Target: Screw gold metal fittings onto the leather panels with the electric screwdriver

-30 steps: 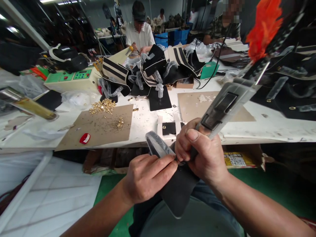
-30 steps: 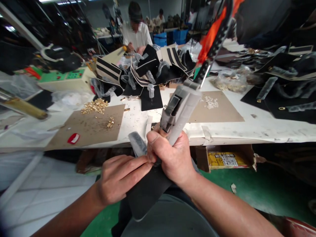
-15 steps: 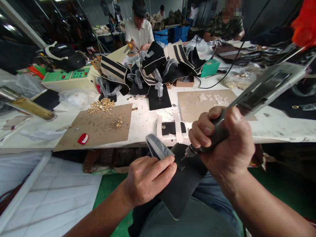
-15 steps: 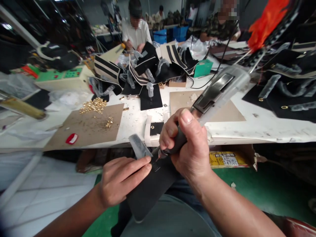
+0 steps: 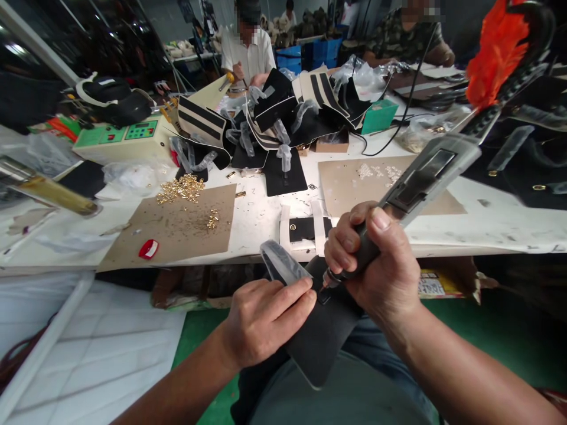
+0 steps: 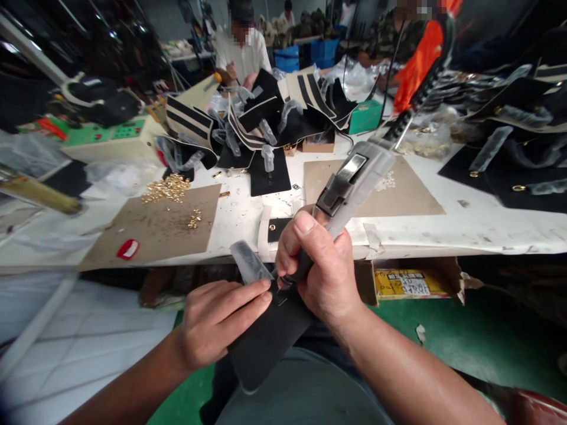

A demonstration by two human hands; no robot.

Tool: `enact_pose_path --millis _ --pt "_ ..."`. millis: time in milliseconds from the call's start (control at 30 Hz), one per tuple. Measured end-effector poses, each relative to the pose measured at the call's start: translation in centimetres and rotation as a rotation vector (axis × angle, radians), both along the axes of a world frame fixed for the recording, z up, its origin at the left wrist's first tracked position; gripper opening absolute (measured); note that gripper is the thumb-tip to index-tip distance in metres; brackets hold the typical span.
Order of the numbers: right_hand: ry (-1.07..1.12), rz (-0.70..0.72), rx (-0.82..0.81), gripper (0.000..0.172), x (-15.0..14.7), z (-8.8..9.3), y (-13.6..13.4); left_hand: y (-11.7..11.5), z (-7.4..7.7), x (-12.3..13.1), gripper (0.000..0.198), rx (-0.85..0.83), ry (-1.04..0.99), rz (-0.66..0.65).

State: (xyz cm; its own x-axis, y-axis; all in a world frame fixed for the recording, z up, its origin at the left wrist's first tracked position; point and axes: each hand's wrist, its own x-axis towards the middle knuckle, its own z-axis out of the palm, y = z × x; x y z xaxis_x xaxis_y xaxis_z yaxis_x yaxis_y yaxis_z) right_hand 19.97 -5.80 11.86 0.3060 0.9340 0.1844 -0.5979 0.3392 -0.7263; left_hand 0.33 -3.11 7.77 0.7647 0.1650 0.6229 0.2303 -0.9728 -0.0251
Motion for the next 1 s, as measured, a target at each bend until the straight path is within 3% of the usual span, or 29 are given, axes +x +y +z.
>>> enact_pose_path --millis 233,400,600,733,867,1000 --pt "-0.025 0.047 -0.041 0.033 -0.2 -0.8 0.1 0.0 0.7 0.4 0.022 -0.024 0.036 0.003" --pt "-0.093 0.145 -0.078 0.035 -0.4 -1.5 -0.1 0.0 0.2 0.6 0.025 -0.047 0.017 -0.016" --pt "0.197 0.13 -0.203 0.047 0.6 -0.8 1.5 -0.1 0.0 0.5 0.025 -0.03 -0.033 -0.007" --pt "0.306 0.118 -0.278 0.054 1.2 -1.4 2.6 -0.1 0.1 0.4 0.023 -0.006 -0.02 -0.026" --pt "0.337 0.146 -0.292 0.053 1.7 -1.9 2.9 -0.2 0.7 0.6 0.018 0.016 -0.011 -0.03" --pt "0.309 0.178 -0.257 0.052 2.8 -0.9 3.0 0.0 0.7 0.7 0.016 0.015 0.041 -0.036"
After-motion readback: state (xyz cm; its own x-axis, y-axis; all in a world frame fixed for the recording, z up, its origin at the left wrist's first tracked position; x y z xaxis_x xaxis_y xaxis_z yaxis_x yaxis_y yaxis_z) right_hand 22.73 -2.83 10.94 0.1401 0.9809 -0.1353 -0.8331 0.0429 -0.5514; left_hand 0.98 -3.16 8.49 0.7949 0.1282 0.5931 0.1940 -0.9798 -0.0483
